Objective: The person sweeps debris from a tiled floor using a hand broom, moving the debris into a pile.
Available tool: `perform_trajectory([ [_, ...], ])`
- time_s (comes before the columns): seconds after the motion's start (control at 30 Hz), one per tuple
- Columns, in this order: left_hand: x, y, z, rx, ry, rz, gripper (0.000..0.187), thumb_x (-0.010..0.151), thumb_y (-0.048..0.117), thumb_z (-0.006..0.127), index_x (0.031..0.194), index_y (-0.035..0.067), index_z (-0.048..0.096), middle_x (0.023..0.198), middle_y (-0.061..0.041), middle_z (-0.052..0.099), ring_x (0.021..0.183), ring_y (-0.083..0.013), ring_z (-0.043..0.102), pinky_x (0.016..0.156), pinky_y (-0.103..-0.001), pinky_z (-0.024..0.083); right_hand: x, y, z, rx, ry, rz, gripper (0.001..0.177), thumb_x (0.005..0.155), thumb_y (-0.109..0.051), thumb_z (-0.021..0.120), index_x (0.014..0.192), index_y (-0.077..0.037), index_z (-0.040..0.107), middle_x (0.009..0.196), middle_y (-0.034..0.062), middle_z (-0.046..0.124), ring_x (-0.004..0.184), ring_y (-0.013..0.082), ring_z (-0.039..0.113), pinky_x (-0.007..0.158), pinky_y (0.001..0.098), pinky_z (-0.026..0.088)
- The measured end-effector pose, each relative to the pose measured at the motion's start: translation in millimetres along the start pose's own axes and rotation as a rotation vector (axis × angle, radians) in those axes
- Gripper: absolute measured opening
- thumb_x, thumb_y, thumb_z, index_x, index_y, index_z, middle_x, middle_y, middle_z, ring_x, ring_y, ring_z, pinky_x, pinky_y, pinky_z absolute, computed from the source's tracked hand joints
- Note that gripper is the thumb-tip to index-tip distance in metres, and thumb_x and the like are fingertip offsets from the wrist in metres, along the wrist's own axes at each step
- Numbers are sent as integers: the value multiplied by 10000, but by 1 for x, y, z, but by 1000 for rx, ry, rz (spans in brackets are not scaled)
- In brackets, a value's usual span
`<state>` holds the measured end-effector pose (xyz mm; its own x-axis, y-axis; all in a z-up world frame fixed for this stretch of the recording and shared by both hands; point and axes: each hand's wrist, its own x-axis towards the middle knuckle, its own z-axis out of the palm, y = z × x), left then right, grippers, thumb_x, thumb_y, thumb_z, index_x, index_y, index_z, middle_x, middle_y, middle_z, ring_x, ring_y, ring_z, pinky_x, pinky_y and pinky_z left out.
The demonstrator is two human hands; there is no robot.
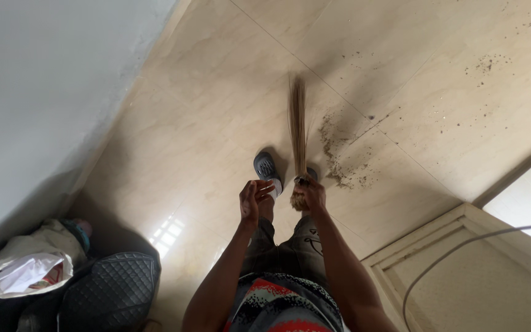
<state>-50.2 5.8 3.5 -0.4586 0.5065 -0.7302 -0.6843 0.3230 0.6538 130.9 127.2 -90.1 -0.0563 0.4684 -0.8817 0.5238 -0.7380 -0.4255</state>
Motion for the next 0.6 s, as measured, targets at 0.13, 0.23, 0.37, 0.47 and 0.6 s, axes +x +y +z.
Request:
perform_trajectory([
  [0.13, 5, 9, -1, 4, -29, 22, 577, 1038, 560, 433, 1149, 26, 622, 1199, -163, 754, 1122, -277, 735, 910, -376, 547, -33, 0, 20, 31, -123, -97, 727, 691, -170, 794, 1401, -216, 643, 1063, 126, 768, 794, 229, 752, 712, 363, 656],
  [0.23, 11, 15, -3, 27, -49, 41, 579, 1040, 565, 433, 1152, 23, 603, 1219, -162, 756, 1138, -283, 735, 930, -385, 548, -29, 0, 46, -322, -118, -154, 738, 628, -152, 863, 1344, -200, 691, 1100, 119, 759, 808, 229, 754, 724, 365, 642],
  [0.37, 16, 21, -6, 28, -70, 44, 582, 1034, 566, 432, 1177, 31, 611, 1221, -163, 748, 1139, -286, 732, 947, -403, 562, -4, 8, 71, -273, -202, -125, 712, 638, -128, 850, 1337, -148, 714, 1026, 182, 808, 800, 268, 770, 726, 380, 615],
  [0.47, 17, 26, -13, 42, -77, 53, 585, 1039, 567, 423, 1173, 30, 613, 1229, -163, 745, 1145, -283, 730, 950, -403, 562, 12, 11, 75, -229, -126, -124, 654, 609, -120, 883, 1253, -113, 766, 1047, 146, 811, 826, 249, 771, 763, 386, 630],
  [0.6, 19, 31, -23, 37, -65, 52, 568, 1040, 552, 436, 1168, 29, 619, 1215, -176, 748, 1125, -290, 735, 929, -399, 560, 37, -3, 60, -126, 34, 81, 602, 700, -185, 793, 1300, -171, 749, 1054, 140, 790, 817, 255, 773, 770, 413, 675],
])
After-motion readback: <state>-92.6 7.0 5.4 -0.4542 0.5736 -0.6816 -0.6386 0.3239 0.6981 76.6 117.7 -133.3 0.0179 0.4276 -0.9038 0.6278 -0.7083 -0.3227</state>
